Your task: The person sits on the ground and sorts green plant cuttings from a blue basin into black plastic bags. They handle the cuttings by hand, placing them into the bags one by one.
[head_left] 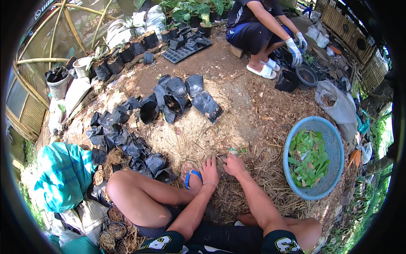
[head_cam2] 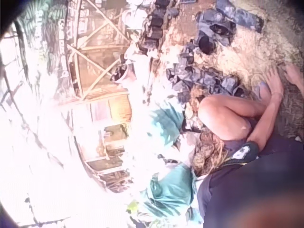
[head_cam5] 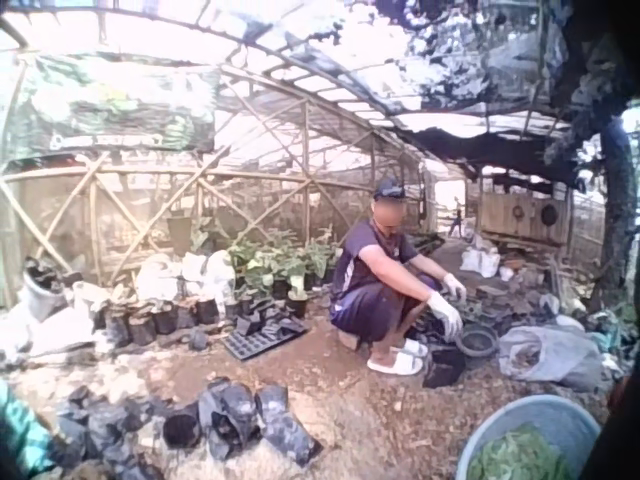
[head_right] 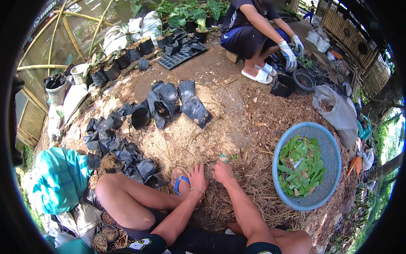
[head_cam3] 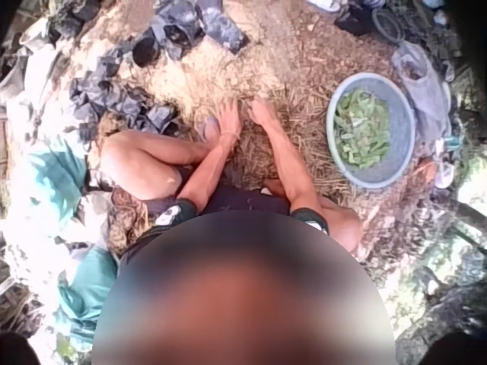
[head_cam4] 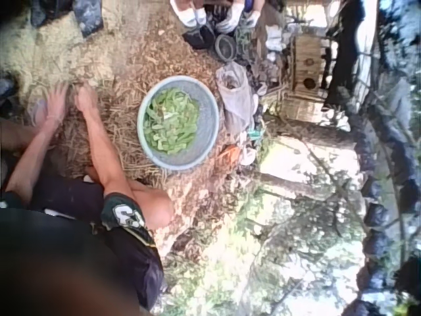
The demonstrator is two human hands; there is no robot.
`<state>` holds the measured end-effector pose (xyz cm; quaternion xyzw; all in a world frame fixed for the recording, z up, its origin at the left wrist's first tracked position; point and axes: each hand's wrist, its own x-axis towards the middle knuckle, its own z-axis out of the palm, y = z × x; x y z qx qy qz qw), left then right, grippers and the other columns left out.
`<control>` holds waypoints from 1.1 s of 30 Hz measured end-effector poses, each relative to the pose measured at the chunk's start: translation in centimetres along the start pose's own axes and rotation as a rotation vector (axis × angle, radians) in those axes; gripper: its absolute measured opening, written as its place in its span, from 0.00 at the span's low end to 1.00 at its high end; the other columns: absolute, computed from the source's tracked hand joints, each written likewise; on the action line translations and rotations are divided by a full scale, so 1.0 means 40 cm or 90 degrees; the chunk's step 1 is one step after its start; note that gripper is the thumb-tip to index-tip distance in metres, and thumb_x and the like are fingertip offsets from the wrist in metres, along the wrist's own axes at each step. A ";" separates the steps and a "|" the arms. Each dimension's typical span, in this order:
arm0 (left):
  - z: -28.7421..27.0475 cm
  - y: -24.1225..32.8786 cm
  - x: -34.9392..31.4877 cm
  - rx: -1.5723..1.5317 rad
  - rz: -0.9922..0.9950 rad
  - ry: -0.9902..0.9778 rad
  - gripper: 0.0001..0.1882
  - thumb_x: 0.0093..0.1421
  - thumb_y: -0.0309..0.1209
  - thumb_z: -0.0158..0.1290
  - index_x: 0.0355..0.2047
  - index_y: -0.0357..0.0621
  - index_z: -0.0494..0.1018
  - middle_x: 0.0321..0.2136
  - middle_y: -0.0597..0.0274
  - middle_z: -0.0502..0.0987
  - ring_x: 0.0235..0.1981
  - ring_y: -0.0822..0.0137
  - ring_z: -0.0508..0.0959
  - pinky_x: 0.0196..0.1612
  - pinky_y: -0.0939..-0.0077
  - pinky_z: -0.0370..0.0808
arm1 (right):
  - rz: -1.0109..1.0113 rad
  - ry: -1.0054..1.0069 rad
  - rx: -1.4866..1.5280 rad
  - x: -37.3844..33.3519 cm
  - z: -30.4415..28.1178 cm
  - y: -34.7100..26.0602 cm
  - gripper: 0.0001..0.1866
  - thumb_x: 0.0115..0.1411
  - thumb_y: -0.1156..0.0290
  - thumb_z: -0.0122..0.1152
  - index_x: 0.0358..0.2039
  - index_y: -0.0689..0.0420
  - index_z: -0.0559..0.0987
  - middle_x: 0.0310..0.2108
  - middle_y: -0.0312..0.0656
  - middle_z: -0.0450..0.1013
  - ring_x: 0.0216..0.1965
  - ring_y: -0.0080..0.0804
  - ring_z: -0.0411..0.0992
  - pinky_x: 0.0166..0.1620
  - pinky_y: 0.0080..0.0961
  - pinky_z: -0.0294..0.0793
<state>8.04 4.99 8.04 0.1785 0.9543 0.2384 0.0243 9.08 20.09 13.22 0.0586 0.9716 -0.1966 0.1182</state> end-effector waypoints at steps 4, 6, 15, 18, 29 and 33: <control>0.018 -0.004 -0.010 0.045 0.039 -0.058 0.40 0.48 0.25 0.63 0.65 0.57 0.71 0.69 0.58 0.62 0.66 0.48 0.63 0.65 0.41 0.59 | 0.009 -0.030 0.027 0.004 -0.003 0.016 0.20 0.59 0.61 0.65 0.53 0.46 0.83 0.45 0.49 0.79 0.47 0.50 0.78 0.52 0.47 0.79; 0.021 -0.003 -0.011 0.031 0.039 -0.036 0.36 0.51 0.25 0.60 0.64 0.56 0.73 0.70 0.60 0.61 0.68 0.47 0.61 0.66 0.41 0.58 | 0.039 -0.072 0.076 0.017 -0.013 0.028 0.23 0.57 0.62 0.67 0.54 0.46 0.83 0.43 0.50 0.80 0.46 0.47 0.80 0.51 0.44 0.80; 0.011 0.012 -0.014 0.065 0.029 -0.106 0.39 0.53 0.23 0.57 0.68 0.55 0.68 0.73 0.64 0.57 0.73 0.45 0.54 0.69 0.33 0.49 | 0.172 -0.048 0.533 0.066 -0.049 0.048 0.28 0.49 0.85 0.59 0.54 0.60 0.78 0.45 0.41 0.76 0.49 0.32 0.74 0.51 0.28 0.73; 0.014 0.022 -0.018 0.064 0.016 -0.091 0.41 0.53 0.22 0.57 0.70 0.55 0.64 0.74 0.63 0.56 0.74 0.45 0.53 0.70 0.34 0.48 | 0.159 -0.021 0.663 0.066 -0.051 0.042 0.31 0.46 0.92 0.54 0.54 0.61 0.77 0.50 0.41 0.74 0.54 0.33 0.72 0.55 0.28 0.71; 0.014 0.009 -0.024 0.035 0.042 -0.124 0.46 0.55 0.21 0.56 0.74 0.59 0.57 0.68 0.68 0.68 0.71 0.47 0.59 0.69 0.32 0.50 | 0.111 0.110 0.823 0.069 -0.009 0.024 0.24 0.47 0.92 0.51 0.43 0.57 0.80 0.55 0.37 0.76 0.43 0.25 0.70 0.44 0.23 0.72; 0.024 0.007 -0.015 -0.002 0.007 -0.128 0.51 0.51 0.24 0.59 0.75 0.62 0.55 0.67 0.67 0.69 0.71 0.47 0.59 0.68 0.29 0.47 | 0.115 0.194 0.541 0.082 0.005 0.047 0.16 0.52 0.80 0.61 0.43 0.58 0.80 0.40 0.41 0.80 0.42 0.33 0.77 0.47 0.32 0.76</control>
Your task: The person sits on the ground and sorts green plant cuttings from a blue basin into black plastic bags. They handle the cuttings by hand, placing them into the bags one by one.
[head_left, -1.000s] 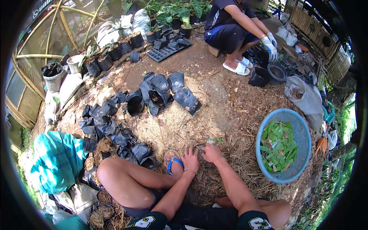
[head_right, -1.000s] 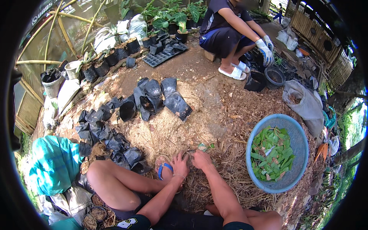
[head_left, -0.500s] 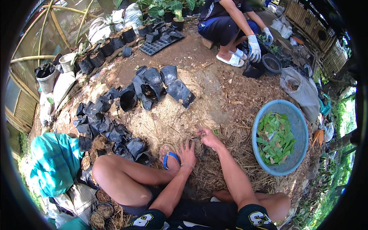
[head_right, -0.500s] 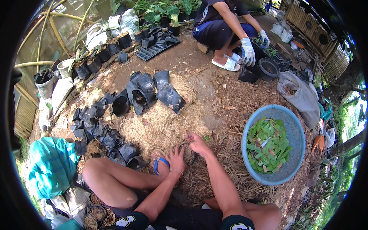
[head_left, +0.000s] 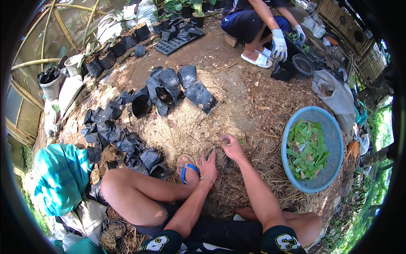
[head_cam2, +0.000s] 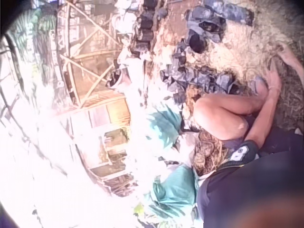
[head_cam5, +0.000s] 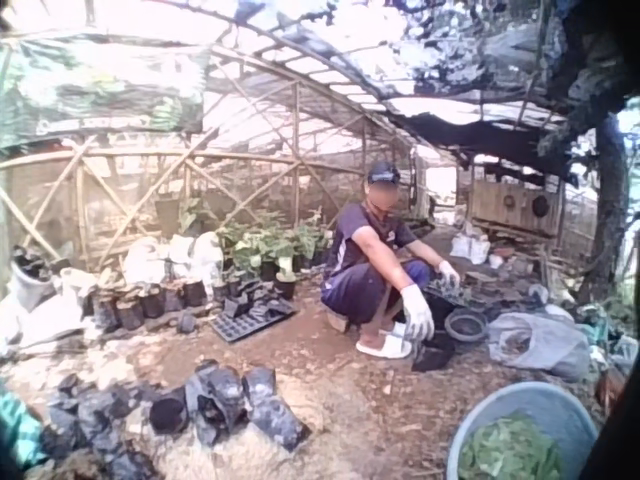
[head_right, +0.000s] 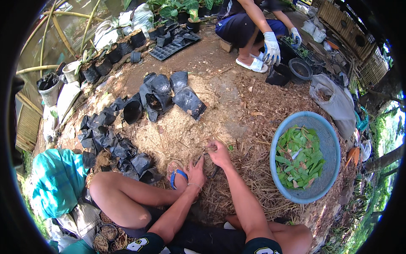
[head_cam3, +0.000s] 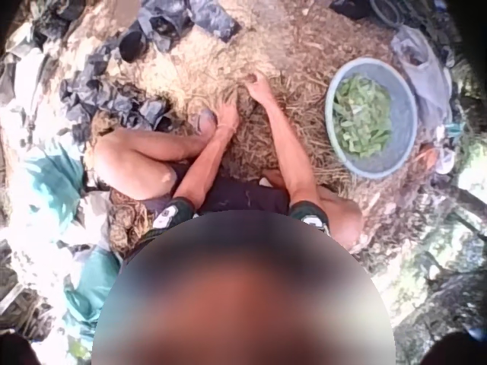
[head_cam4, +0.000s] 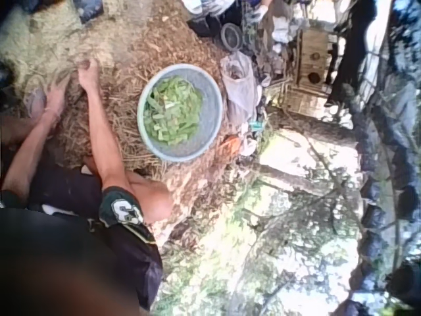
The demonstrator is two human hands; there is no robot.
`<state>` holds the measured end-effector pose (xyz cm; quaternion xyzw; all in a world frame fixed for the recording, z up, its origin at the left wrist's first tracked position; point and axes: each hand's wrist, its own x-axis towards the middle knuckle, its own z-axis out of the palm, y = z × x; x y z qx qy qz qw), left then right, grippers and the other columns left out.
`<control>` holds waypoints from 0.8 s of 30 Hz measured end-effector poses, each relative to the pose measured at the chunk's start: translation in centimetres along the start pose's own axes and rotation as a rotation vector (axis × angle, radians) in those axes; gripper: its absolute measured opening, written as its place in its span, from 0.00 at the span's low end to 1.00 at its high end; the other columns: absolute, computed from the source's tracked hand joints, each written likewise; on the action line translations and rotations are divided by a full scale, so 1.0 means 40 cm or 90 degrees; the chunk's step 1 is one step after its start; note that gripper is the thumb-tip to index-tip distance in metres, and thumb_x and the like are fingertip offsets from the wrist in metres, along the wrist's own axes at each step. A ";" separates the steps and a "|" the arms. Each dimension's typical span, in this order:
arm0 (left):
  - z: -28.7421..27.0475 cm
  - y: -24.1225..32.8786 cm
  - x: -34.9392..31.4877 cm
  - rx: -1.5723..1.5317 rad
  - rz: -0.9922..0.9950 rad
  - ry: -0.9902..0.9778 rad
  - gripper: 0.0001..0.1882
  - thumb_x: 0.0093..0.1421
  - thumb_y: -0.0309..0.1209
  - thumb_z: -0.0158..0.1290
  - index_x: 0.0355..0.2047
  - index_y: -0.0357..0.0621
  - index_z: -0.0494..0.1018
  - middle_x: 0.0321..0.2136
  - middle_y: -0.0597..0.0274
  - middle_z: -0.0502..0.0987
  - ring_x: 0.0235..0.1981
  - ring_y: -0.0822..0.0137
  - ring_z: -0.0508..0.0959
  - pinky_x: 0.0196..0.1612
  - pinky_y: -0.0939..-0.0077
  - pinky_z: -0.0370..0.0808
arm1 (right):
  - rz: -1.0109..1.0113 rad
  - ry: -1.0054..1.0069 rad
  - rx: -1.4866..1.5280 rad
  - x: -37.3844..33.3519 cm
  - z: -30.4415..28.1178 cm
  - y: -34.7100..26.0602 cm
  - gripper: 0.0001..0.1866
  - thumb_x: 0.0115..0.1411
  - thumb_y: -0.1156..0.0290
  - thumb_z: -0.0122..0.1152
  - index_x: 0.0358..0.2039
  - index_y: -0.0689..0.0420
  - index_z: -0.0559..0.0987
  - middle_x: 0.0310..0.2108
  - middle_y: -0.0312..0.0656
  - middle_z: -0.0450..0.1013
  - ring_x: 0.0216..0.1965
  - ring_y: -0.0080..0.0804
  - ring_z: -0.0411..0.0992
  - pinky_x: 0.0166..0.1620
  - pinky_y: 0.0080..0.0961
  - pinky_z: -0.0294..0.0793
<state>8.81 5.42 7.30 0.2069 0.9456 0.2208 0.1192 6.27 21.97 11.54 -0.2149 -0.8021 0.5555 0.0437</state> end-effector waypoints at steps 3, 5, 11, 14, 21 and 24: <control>0.007 0.004 0.004 0.014 -0.019 0.001 0.49 0.51 0.25 0.59 0.74 0.62 0.57 0.67 0.67 0.68 0.71 0.47 0.59 0.68 0.30 0.48 | 0.044 0.038 -0.173 0.002 -0.037 0.031 0.14 0.53 0.77 0.64 0.43 0.58 0.81 0.39 0.46 0.80 0.42 0.44 0.79 0.47 0.35 0.77; 0.007 0.009 0.002 0.039 0.003 0.008 0.48 0.52 0.23 0.59 0.74 0.60 0.58 0.67 0.68 0.68 0.71 0.47 0.58 0.69 0.32 0.48 | 0.060 0.002 -0.299 0.000 -0.058 0.054 0.17 0.54 0.76 0.65 0.46 0.54 0.83 0.41 0.50 0.81 0.45 0.50 0.80 0.48 0.42 0.78; -0.006 0.014 0.012 0.083 0.014 -0.012 0.43 0.51 0.25 0.60 0.70 0.60 0.65 0.67 0.70 0.66 0.71 0.47 0.58 0.69 0.32 0.48 | 0.114 -0.095 -0.434 -0.040 -0.054 0.116 0.14 0.56 0.75 0.62 0.42 0.49 0.87 0.43 0.50 0.82 0.48 0.50 0.79 0.50 0.47 0.79; -0.003 0.008 0.013 0.077 0.013 -0.020 0.44 0.51 0.26 0.60 0.70 0.62 0.65 0.67 0.71 0.66 0.71 0.47 0.57 0.69 0.30 0.48 | 0.120 -0.079 -0.447 -0.042 -0.032 0.138 0.12 0.57 0.73 0.62 0.40 0.49 0.88 0.44 0.50 0.82 0.48 0.52 0.79 0.51 0.47 0.79; 0.016 -0.004 0.020 0.089 0.016 -0.004 0.46 0.48 0.29 0.65 0.70 0.63 0.64 0.68 0.73 0.65 0.71 0.46 0.57 0.71 0.32 0.45 | 0.133 -0.102 -0.408 -0.014 -0.014 0.184 0.13 0.61 0.67 0.64 0.46 0.49 0.87 0.49 0.51 0.79 0.52 0.52 0.77 0.54 0.47 0.78; 0.014 -0.004 0.017 0.085 0.009 -0.024 0.46 0.48 0.29 0.64 0.70 0.63 0.64 0.68 0.73 0.65 0.71 0.46 0.57 0.71 0.32 0.45 | 0.137 -0.116 -0.426 -0.019 -0.018 0.184 0.14 0.62 0.66 0.64 0.47 0.49 0.86 0.50 0.52 0.79 0.53 0.52 0.77 0.55 0.47 0.78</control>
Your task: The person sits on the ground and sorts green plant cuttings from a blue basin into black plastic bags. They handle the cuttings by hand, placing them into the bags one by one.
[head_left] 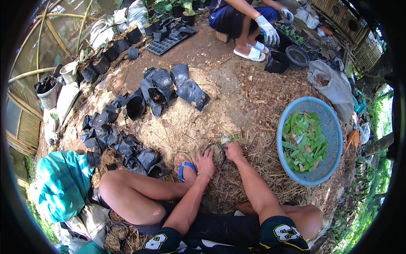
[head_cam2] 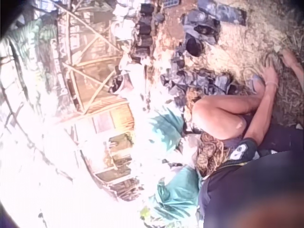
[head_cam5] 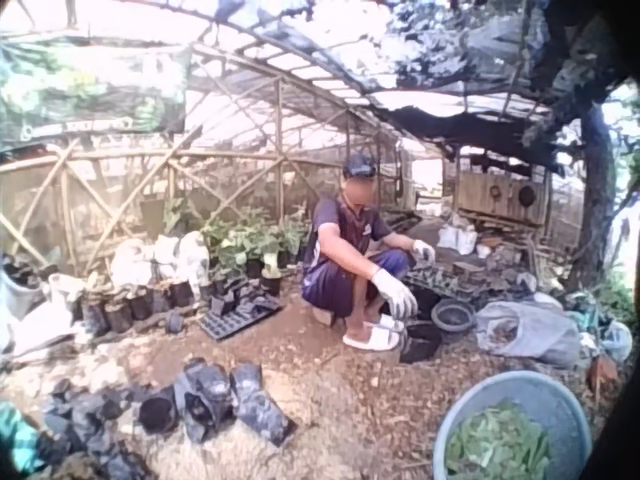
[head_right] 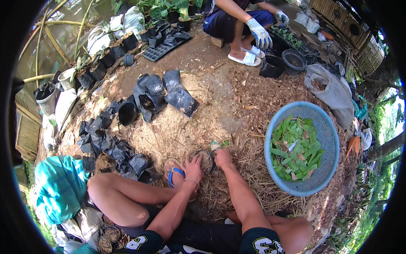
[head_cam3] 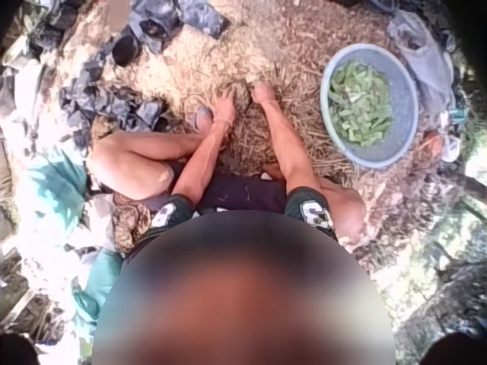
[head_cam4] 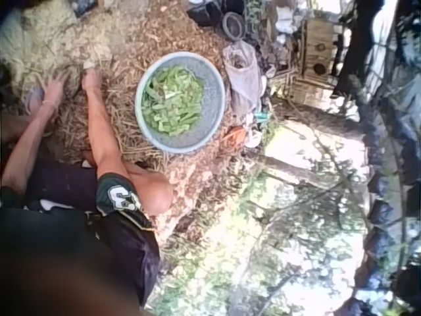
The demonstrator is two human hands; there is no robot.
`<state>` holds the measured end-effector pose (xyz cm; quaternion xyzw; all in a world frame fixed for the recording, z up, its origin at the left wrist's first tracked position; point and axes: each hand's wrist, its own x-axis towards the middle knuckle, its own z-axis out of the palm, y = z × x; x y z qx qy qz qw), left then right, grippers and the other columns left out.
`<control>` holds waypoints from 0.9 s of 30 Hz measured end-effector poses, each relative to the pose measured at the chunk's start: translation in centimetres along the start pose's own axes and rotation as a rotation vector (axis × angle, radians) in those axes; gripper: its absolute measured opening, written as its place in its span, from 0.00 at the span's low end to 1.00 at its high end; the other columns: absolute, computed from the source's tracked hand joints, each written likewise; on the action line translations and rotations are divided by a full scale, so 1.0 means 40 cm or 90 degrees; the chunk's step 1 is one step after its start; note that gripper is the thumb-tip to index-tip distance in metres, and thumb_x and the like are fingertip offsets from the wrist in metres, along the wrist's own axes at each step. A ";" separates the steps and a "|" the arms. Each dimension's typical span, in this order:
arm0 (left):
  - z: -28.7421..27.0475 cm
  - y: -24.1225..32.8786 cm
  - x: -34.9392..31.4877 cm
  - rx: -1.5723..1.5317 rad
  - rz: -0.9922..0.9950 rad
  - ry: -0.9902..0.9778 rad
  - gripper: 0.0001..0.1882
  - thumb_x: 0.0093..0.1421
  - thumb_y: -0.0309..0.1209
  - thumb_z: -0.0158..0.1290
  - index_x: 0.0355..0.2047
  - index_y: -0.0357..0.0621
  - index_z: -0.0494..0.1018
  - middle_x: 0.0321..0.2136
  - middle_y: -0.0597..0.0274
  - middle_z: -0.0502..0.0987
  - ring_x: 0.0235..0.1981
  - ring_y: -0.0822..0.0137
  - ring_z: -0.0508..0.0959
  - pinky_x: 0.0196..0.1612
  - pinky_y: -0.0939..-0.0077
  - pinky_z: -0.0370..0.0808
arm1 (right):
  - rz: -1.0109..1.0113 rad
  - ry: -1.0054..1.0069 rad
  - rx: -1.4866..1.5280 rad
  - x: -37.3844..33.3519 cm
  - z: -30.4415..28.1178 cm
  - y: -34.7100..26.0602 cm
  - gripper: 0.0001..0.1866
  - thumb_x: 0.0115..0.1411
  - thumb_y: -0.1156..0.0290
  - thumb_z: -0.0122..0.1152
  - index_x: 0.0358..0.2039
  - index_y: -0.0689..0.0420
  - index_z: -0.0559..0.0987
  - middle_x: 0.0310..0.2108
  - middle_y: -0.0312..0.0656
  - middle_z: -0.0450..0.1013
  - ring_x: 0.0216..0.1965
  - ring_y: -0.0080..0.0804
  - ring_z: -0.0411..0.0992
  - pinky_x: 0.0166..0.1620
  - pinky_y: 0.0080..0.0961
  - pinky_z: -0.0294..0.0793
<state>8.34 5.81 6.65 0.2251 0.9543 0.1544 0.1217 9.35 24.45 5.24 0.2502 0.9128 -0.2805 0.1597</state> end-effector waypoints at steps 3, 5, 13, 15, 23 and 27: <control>-0.005 0.003 -0.002 -0.016 0.000 -0.009 0.47 0.48 0.26 0.62 0.71 0.63 0.62 0.68 0.70 0.65 0.72 0.46 0.57 0.69 0.31 0.47 | 0.009 0.035 -0.002 -0.014 -0.015 -0.011 0.14 0.62 0.64 0.65 0.47 0.49 0.86 0.48 0.52 0.80 0.52 0.52 0.78 0.54 0.47 0.78; -0.008 0.005 -0.007 -0.032 0.006 0.005 0.48 0.48 0.24 0.60 0.72 0.63 0.62 0.68 0.69 0.65 0.72 0.45 0.57 0.69 0.30 0.48 | 0.039 0.061 0.042 -0.023 -0.028 -0.023 0.14 0.61 0.63 0.65 0.47 0.49 0.86 0.46 0.52 0.81 0.50 0.52 0.79 0.52 0.46 0.78; -0.030 0.007 -0.020 -0.054 0.037 0.025 0.43 0.49 0.27 0.60 0.68 0.59 0.67 0.67 0.66 0.66 0.71 0.44 0.58 0.69 0.32 0.46 | -0.050 0.277 0.361 0.029 -0.090 -0.031 0.15 0.61 0.63 0.66 0.44 0.58 0.86 0.33 0.50 0.83 0.32 0.40 0.83 0.38 0.36 0.78; -0.038 0.011 -0.024 -0.078 0.057 0.080 0.40 0.49 0.31 0.61 0.66 0.59 0.69 0.66 0.65 0.67 0.70 0.45 0.59 0.69 0.32 0.46 | 0.006 0.232 0.475 0.037 -0.101 -0.037 0.14 0.62 0.66 0.64 0.43 0.60 0.85 0.30 0.49 0.83 0.27 0.33 0.82 0.34 0.32 0.78; -0.065 0.011 -0.002 -0.219 0.068 0.225 0.28 0.55 0.34 0.59 0.58 0.56 0.76 0.62 0.60 0.70 0.66 0.52 0.64 0.67 0.40 0.52 | -0.020 0.021 0.778 -0.003 -0.171 -0.103 0.12 0.66 0.72 0.56 0.48 0.62 0.78 0.38 0.48 0.84 0.24 0.25 0.78 0.25 0.20 0.71; -0.042 -0.019 0.014 -0.290 -0.028 0.268 0.23 0.59 0.31 0.57 0.57 0.53 0.76 0.60 0.54 0.72 0.64 0.50 0.67 0.66 0.47 0.57 | -0.015 -0.072 0.910 -0.026 -0.199 -0.119 0.12 0.66 0.71 0.57 0.47 0.61 0.78 0.38 0.49 0.84 0.28 0.28 0.81 0.26 0.20 0.72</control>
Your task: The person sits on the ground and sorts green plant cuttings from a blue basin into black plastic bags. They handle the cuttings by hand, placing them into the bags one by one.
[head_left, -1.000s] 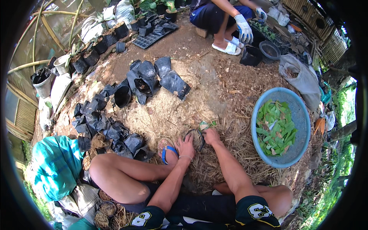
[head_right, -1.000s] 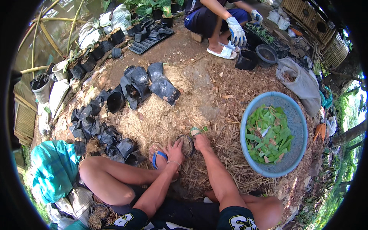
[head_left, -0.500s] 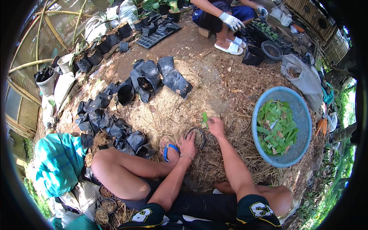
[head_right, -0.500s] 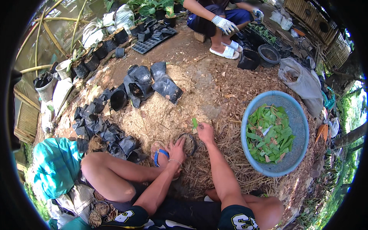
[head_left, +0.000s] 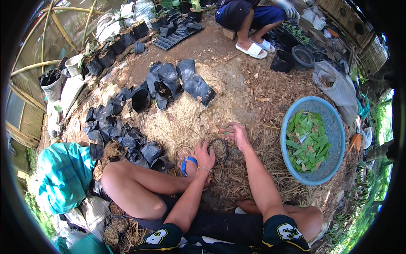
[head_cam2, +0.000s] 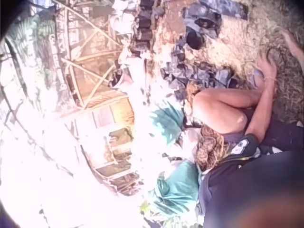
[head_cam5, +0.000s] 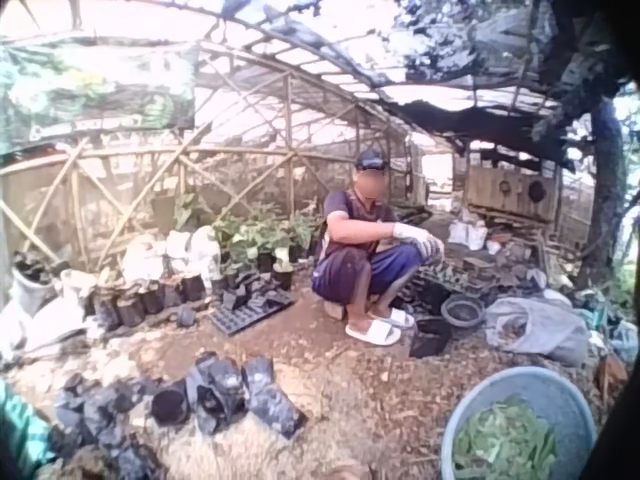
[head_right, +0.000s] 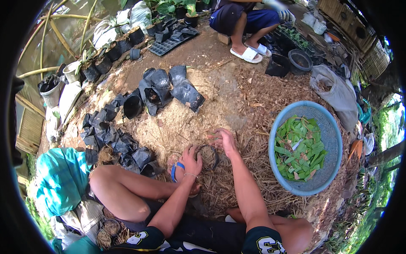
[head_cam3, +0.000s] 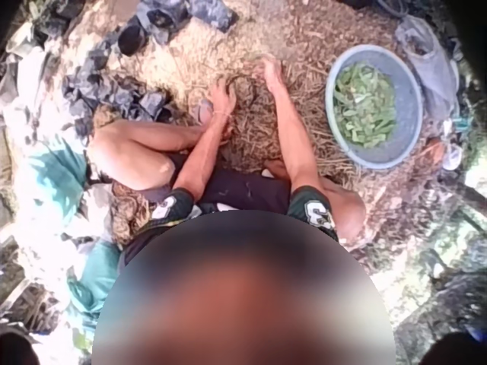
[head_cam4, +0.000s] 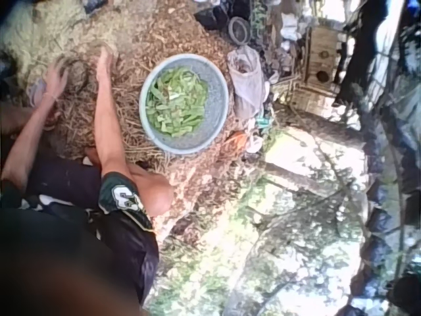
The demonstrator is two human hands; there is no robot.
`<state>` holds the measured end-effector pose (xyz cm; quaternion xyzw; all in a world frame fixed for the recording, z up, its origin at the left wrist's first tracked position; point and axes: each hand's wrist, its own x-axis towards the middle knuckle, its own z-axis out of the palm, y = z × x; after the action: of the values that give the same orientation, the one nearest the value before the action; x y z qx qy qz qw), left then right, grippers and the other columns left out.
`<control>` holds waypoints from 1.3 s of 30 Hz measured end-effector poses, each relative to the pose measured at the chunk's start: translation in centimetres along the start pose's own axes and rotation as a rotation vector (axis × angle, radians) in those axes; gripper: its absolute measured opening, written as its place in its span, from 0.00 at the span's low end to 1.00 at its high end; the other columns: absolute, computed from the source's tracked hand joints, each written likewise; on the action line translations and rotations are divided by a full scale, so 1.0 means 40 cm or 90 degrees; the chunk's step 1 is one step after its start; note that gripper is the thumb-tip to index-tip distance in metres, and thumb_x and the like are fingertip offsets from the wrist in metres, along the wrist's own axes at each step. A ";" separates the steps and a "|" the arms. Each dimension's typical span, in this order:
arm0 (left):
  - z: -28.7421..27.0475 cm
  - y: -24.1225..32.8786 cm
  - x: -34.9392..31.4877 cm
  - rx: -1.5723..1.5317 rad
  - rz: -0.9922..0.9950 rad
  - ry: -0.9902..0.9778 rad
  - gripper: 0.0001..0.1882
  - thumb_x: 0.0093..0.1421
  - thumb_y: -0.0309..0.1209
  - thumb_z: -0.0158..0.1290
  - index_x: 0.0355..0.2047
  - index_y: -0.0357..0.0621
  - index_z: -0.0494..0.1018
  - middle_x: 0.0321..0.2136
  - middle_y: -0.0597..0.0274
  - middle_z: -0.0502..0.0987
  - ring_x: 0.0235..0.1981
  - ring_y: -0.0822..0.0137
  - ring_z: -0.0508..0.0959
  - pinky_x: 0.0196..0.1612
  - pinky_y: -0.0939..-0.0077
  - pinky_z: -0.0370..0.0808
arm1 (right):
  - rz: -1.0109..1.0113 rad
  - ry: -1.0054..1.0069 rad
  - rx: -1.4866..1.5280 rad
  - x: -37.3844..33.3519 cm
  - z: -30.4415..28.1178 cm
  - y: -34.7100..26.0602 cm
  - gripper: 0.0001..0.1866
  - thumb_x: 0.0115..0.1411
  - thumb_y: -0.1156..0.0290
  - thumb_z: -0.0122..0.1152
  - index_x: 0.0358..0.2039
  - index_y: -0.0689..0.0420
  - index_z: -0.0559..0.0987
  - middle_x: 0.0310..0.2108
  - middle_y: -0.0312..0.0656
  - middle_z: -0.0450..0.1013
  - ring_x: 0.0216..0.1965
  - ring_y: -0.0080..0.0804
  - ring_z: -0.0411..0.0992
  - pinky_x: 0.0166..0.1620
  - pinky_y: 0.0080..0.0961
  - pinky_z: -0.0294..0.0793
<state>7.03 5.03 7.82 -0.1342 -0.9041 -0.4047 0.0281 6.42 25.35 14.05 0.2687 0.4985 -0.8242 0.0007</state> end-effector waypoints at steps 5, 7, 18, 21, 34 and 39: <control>0.016 -0.055 0.020 -0.090 -0.097 0.038 0.19 0.62 0.30 0.57 0.54 0.47 0.77 0.56 0.45 0.73 0.60 0.45 0.70 0.64 0.53 0.65 | 0.084 -0.052 -0.149 0.002 0.012 -0.002 0.13 0.62 0.73 0.65 0.46 0.61 0.78 0.36 0.46 0.83 0.31 0.30 0.81 0.32 0.24 0.76; 0.021 -0.067 0.024 -0.089 -0.130 0.033 0.18 0.62 0.31 0.58 0.52 0.46 0.78 0.55 0.46 0.74 0.59 0.46 0.72 0.63 0.54 0.67 | 0.036 -0.075 -0.307 0.011 0.017 0.009 0.13 0.60 0.75 0.68 0.46 0.60 0.79 0.35 0.44 0.83 0.33 0.28 0.80 0.35 0.24 0.77; 0.031 -0.088 0.031 -0.111 -0.093 0.032 0.13 0.57 0.30 0.66 0.43 0.45 0.81 0.46 0.49 0.78 0.47 0.52 0.79 0.53 0.61 0.76 | -0.220 -0.104 -0.862 -0.002 0.058 0.011 0.13 0.53 0.76 0.71 0.40 0.57 0.84 0.35 0.47 0.80 0.36 0.47 0.79 0.43 0.41 0.78; 0.033 -0.082 0.025 -0.094 -0.122 0.018 0.13 0.55 0.31 0.67 0.40 0.44 0.80 0.44 0.49 0.78 0.45 0.52 0.79 0.51 0.61 0.76 | -0.347 -0.117 -0.907 -0.004 0.069 0.005 0.11 0.54 0.76 0.70 0.39 0.58 0.85 0.36 0.51 0.80 0.38 0.52 0.79 0.44 0.43 0.78; 0.082 -0.115 -0.049 -0.099 -0.303 -0.013 0.23 0.57 0.40 0.68 0.42 0.35 0.74 0.40 0.45 0.79 0.41 0.49 0.81 0.48 0.60 0.77 | -0.036 0.037 -0.730 0.015 0.025 0.040 0.10 0.63 0.72 0.66 0.44 0.58 0.80 0.36 0.45 0.83 0.42 0.40 0.82 0.46 0.35 0.77; 0.084 -0.121 -0.039 -0.124 -0.363 -0.080 0.21 0.56 0.39 0.66 0.40 0.36 0.74 0.36 0.46 0.82 0.40 0.49 0.82 0.47 0.58 0.77 | 0.013 0.058 -0.630 0.036 -0.004 0.079 0.13 0.67 0.72 0.60 0.51 0.59 0.77 0.39 0.43 0.85 0.45 0.38 0.82 0.49 0.35 0.76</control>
<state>7.45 4.08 1.79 0.0982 -0.8623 -0.4719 -0.1554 6.12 24.27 10.75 0.2767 0.8267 -0.4764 0.1146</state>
